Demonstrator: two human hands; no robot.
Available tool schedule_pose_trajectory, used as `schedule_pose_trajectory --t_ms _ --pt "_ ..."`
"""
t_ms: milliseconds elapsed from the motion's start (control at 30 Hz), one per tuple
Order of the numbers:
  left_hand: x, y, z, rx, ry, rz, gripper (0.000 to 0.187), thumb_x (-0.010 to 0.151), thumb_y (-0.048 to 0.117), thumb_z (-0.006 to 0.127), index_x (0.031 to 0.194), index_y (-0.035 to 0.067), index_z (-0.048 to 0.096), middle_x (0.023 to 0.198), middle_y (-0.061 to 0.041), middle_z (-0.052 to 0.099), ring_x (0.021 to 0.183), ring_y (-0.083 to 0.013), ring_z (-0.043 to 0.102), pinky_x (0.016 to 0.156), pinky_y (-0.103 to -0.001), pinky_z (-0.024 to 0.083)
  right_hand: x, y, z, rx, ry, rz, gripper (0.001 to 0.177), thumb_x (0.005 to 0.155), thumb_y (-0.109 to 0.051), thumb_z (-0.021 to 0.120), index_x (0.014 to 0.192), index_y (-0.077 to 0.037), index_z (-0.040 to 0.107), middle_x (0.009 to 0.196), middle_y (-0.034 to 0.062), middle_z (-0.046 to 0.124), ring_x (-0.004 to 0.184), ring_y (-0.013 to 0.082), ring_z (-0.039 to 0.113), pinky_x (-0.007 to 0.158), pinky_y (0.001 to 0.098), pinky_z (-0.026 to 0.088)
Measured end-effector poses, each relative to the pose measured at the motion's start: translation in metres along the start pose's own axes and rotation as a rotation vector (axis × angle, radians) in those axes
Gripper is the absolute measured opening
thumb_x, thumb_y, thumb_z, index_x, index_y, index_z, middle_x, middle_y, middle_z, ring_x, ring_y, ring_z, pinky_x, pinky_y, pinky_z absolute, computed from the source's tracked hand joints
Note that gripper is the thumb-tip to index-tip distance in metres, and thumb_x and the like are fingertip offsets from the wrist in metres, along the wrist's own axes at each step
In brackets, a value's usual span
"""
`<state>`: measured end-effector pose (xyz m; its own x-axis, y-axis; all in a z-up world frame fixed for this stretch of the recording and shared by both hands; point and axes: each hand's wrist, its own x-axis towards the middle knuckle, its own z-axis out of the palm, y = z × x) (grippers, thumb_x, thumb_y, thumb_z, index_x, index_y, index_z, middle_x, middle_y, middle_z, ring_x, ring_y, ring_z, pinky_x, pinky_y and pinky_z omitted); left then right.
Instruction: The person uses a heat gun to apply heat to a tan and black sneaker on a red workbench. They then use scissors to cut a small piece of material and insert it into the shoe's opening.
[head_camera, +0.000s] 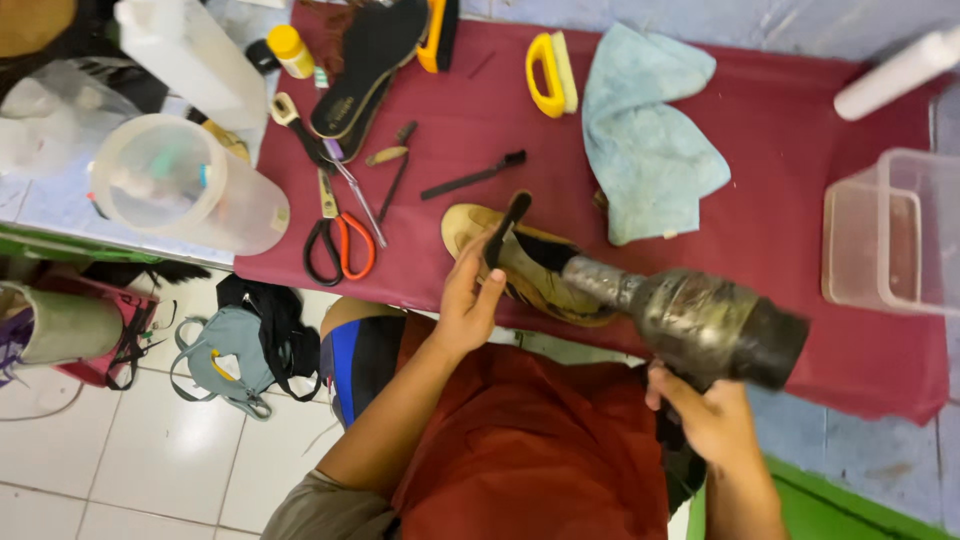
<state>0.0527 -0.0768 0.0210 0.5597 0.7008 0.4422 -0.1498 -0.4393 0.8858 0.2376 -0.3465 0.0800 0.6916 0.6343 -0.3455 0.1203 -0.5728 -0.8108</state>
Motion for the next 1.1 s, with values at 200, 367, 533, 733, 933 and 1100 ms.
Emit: schedule_pose_trajectory --t_ms 200,367,533,733,933,1100 --pt "-0.011 0.020 0.005 0.247 0.081 0.102 0.062 0.106 0.035 0.054 0.153 -0.001 0.034 0.153 -0.021 0.044 0.142 -0.0395 0.044 0.123 -0.051 0.032 -0.029 -0.013 -0.032 0.049 -0.156 -0.312 0.037 0.095 -0.020 0.057 0.059 -0.010 0.060 0.060 0.0001 0.063 0.059 0.0135 0.057 0.069 0.0283 0.045" --pt "-0.009 0.054 0.020 0.528 -0.140 0.536 0.014 0.097 0.009 0.069 0.111 0.008 0.068 0.124 -0.009 0.068 0.114 -0.0312 0.067 0.099 -0.046 0.050 -0.046 0.049 -0.032 0.102 -0.056 -0.261 0.035 0.096 -0.021 0.059 0.065 -0.008 0.067 0.061 0.0018 0.071 0.062 0.0169 0.069 0.075 0.0301 0.052" --pt "-0.013 0.025 0.011 0.649 -0.162 0.432 0.018 0.095 0.013 0.067 0.113 0.011 0.064 0.117 -0.008 0.066 0.108 -0.0311 0.065 0.088 -0.046 0.047 -0.060 0.086 -0.007 -0.060 -0.005 0.713 0.051 0.084 -0.053 0.072 0.099 -0.007 0.089 0.114 0.0038 0.084 0.120 0.0122 0.066 0.114 0.0268 0.038" --pt "-0.025 -0.031 -0.024 0.609 0.087 0.256 0.053 0.080 0.019 0.066 0.120 -0.003 0.039 0.123 -0.021 0.042 0.115 -0.0380 0.047 0.098 -0.047 0.042 -0.063 0.133 0.029 0.102 0.052 0.294 0.051 0.078 -0.035 0.080 0.124 -0.014 0.074 0.139 0.0014 0.069 0.132 0.0141 0.059 0.121 0.0305 0.036" --pt "0.016 -0.049 -0.064 0.550 -0.289 0.073 0.101 0.074 0.024 0.078 0.155 -0.003 0.024 0.163 -0.030 0.026 0.154 -0.0448 0.024 0.127 -0.052 0.021 -0.055 0.156 0.036 -0.077 -0.046 0.352 0.057 0.083 -0.049 0.072 0.127 -0.014 0.076 0.136 0.0028 0.070 0.139 0.0134 0.052 0.127 0.0283 0.022" --pt "0.032 -0.051 -0.069 0.299 -0.482 -0.034 0.106 0.073 0.015 0.087 0.159 0.006 0.027 0.168 -0.020 0.022 0.160 -0.0356 0.010 0.130 -0.051 0.012 -0.061 0.141 0.034 0.030 0.075 0.289 0.045 0.081 -0.044 0.076 0.090 -0.002 0.090 0.105 0.0061 0.085 0.118 0.0186 0.069 0.117 0.0291 0.039"
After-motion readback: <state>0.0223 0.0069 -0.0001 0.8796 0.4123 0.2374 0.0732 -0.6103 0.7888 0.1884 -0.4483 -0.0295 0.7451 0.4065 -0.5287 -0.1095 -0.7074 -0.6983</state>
